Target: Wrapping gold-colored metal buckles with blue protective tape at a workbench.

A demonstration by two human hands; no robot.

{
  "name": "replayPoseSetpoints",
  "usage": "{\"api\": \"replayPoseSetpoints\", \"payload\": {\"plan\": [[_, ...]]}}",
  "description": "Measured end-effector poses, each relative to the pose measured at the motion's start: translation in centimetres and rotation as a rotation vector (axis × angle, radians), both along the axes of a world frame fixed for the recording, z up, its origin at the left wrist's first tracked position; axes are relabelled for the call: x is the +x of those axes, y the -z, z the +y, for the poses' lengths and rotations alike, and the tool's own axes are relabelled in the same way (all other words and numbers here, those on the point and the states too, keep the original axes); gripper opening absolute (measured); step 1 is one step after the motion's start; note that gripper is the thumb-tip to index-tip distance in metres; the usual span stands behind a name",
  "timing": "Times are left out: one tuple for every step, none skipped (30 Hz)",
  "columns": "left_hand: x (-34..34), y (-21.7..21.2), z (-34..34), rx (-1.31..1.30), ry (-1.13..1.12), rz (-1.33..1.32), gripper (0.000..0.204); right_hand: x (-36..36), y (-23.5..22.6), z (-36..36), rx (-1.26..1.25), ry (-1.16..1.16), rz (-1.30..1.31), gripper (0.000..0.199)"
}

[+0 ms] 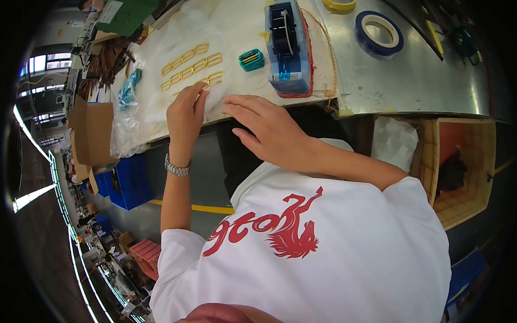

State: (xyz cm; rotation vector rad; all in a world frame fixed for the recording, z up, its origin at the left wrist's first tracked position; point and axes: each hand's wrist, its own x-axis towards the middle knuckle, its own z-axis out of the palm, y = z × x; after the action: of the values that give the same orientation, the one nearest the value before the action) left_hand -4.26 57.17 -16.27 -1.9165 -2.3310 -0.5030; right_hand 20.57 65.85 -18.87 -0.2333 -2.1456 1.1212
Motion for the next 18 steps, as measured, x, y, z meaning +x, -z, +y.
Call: {"api": "replayPoseSetpoints", "payload": {"plan": [[0.6,-0.2,-0.9,-0.012,-0.026,-0.017,0.020,-1.4,-0.1,0.2,-0.001,-0.004,0.003,0.044],[1.2,-0.2,-1.7,-0.024,-0.049,-0.036,0.018,-2.9,-0.2,0.3,0.081,0.033,0.036,0.047],[1.7,0.2,-2.6,-0.025,-0.055,-0.032,0.018,-3.9,-0.1,0.4,0.164,0.065,0.070,0.050],[2.1,1.1,-3.5,0.027,-0.019,-0.035,0.018,-4.6,0.6,0.5,0.163,0.060,0.073,0.050],[2.6,1.3,-4.3,0.080,0.012,-0.034,0.019,-5.6,1.4,0.4,0.256,0.032,-0.042,0.053],[2.8,1.3,-5.2,0.050,0.009,-0.025,0.030,-6.4,2.1,0.1,0.351,0.005,-0.157,0.056],[2.9,1.2,-5.6,0.049,0.001,-0.020,0.030,-6.5,2.7,-0.2,0.350,-0.002,-0.152,0.056],[3.2,0.7,-6.0,0.118,-0.166,-0.520,0.036,-6.2,3.1,-0.5,0.387,-0.038,-0.258,0.054],[3.4,0.1,-6.3,0.192,-0.329,-1.021,0.043,-5.8,3.4,-0.7,0.424,-0.070,-0.366,0.053],[2.2,-0.8,-6.3,0.254,-0.341,-1.272,0.050,-5.5,3.6,-0.7,0.425,-0.081,-0.362,0.053],[0.5,-0.8,-6.9,0.370,-0.340,-1.426,0.048,-5.2,3.5,-0.8,0.443,-0.095,-0.366,0.051],[-1.0,-0.7,-6.8,0.477,-0.368,-1.371,0.044,-4.9,3.6,-0.8,0.460,-0.100,-0.375,0.048],[-2.5,-0.5,-6.5,0.581,-0.393,-1.313,0.040,-4.5,3.7,-0.8,0.464,-0.108,-0.371,0.048],[-4.2,-0.4,-6.2,0.587,-0.394,-1.311,0.040,-4.1,3.8,-0.8,0.482,-0.111,-0.377,0.043],[-5.7,-0.5,-6.0,0.514,-0.374,-0.998,0.034,-3.9,3.8,-0.9,0.500,-0.115,-0.382,0.039],[-6.8,-0.3,-5.9,0.434,-0.348,-0.689,0.028,-3.8,3.8,-1.0,0.503,-0.117,-0.379,0.039],[-7.0,-0.3,-4.9,0.434,-0.340,-0.694,0.028,-3.5,4.0,-1.0,0.532,-0.113,-0.401,0.037],[-6.6,-0.9,-3.9,0.332,-0.250,-0.440,0.022,-3.2,4.0,-1.1,0.559,-0.114,-0.421,0.035]]}}
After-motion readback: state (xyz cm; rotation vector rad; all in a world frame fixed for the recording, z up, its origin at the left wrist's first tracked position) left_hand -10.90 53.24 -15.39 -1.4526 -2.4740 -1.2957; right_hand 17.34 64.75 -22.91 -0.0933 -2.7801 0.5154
